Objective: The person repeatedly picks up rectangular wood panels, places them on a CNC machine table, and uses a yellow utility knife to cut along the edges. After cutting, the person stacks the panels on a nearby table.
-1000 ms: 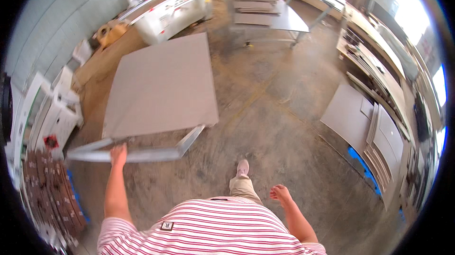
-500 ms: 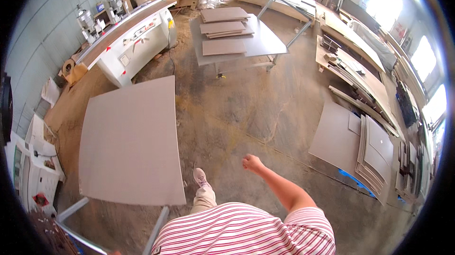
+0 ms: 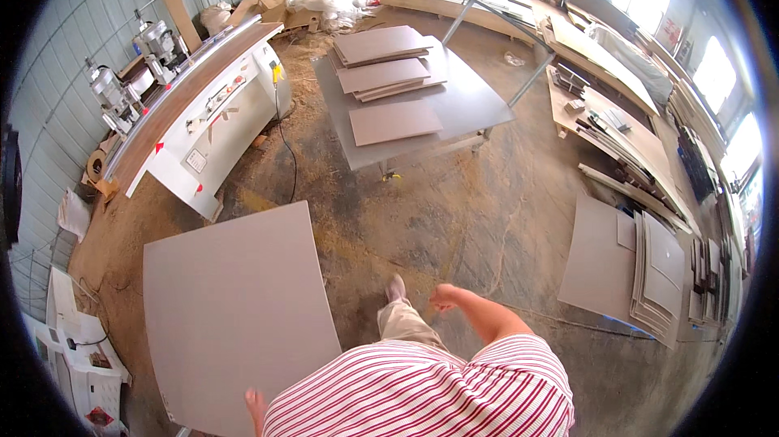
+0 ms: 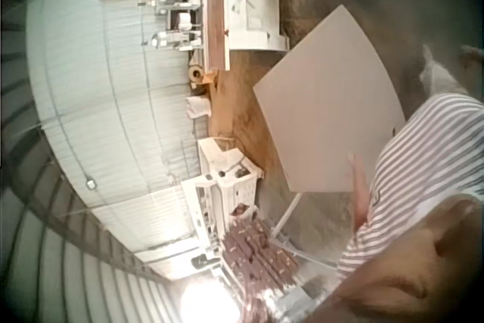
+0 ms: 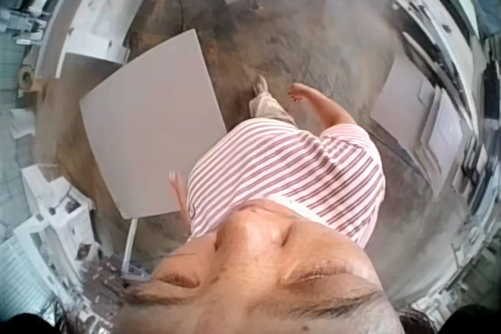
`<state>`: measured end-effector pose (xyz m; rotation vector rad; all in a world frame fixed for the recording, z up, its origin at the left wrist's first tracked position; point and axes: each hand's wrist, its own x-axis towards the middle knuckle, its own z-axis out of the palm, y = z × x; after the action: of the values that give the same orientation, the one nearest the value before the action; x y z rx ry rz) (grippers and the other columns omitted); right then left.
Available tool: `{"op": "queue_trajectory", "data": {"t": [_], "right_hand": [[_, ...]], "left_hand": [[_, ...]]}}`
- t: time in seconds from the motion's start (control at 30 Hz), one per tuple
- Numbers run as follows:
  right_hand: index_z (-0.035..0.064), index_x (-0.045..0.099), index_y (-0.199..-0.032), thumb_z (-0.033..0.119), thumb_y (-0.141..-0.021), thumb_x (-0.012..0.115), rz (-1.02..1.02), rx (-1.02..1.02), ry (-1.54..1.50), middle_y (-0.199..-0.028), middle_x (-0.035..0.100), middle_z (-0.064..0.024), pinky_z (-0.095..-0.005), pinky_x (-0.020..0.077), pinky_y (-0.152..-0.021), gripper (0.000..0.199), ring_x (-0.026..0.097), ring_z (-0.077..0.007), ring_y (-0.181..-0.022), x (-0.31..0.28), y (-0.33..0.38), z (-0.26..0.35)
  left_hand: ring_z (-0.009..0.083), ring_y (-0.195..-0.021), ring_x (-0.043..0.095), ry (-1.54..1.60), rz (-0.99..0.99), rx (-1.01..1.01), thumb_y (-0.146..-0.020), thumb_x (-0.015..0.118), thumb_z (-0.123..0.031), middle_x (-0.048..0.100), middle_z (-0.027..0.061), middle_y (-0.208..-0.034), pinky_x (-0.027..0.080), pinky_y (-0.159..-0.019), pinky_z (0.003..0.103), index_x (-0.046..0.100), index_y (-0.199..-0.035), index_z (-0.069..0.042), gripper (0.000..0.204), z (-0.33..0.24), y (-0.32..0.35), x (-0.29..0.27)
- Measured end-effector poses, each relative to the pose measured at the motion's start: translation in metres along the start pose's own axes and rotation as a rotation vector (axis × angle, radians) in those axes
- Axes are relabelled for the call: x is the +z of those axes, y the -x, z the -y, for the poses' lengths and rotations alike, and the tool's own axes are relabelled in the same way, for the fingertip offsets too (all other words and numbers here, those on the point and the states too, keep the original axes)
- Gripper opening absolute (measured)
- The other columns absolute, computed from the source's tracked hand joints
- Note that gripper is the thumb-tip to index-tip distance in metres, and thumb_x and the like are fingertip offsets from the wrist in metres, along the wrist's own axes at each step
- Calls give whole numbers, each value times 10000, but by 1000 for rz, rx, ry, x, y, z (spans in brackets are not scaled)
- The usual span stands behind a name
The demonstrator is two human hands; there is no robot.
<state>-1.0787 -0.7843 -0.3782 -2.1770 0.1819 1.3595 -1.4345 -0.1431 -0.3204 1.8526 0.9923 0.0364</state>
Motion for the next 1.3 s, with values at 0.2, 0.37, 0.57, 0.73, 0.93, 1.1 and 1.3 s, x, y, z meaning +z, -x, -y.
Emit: {"op": "queue_trajectory", "data": {"t": [0.2, 0.37, 0.57, 0.73, 0.93, 1.1, 1.3], "right_hand": [[50, 659, -970, 289, -881, 588, -370, -270, -254, -798, 695, -61, -349, 550, -691, 265, 678, -188, -720, -171, -99, 164], [32, 656, -946, 287, -888, 587, -281, -274, -7, -774, 692, -71, -336, 540, -705, 271, 677, -178, -719, -296, -120, 270], [32, 665, -975, 301, -886, 589, -229, -290, -175, -771, 698, -89, -347, 544, -698, 293, 687, -195, -714, -387, -198, 364], [34, 662, -949, 313, -896, 592, -239, -417, 198, -761, 693, -83, -337, 544, -711, 292, 687, -184, -728, -468, -305, 476], [17, 655, -910, 284, -909, 605, -315, -377, -204, -754, 678, -70, -320, 546, -703, 272, 669, -152, -739, -577, -382, 602], [8, 669, -927, 256, -909, 642, -382, -120, -359, -769, 681, -74, -309, 548, -660, 251, 657, -146, -706, -637, -477, 663], [17, 679, -900, 278, -906, 645, -259, -285, -328, -755, 677, -60, -317, 533, -654, 263, 636, -141, -681, -727, -597, 824]], "left_hand": [[309, -1182, 572, 540, 437, 598, -1001, 489, -452, 586, 185, -1279, 434, -1016, 405, 437, -1389, -35, 572, -506, -79, 133], [185, -876, 504, 832, 683, 1189, -987, 473, -460, 601, 90, -983, 440, -802, 351, 513, -1193, -52, 459, -756, -73, 133], [84, -1002, 544, 1719, 658, 594, -929, 639, -186, 649, -44, -1135, 427, -886, 247, 584, -1236, -137, 315, -948, -80, 179], [6, -732, 604, 1284, 861, 1944, -921, 551, -14, 673, -89, -1087, 447, -647, 189, 634, -1090, -179, 250, -992, -293, 212], [110, -594, 515, 676, 909, 1728, -962, 569, -341, 607, 8, -718, 442, -585, 320, 571, -736, -101, 330, -1044, -525, 232], [216, -945, 624, 415, 605, 768, -965, 602, -240, 630, 160, -1062, 508, -826, 343, 311, -1442, -27, 597, -1070, -745, 342], [169, -984, 624, -1, 592, 204, -970, 574, -164, 611, 144, -1140, 520, -845, 312, 317, -1419, -18, 538, -950, -897, 382]]}}
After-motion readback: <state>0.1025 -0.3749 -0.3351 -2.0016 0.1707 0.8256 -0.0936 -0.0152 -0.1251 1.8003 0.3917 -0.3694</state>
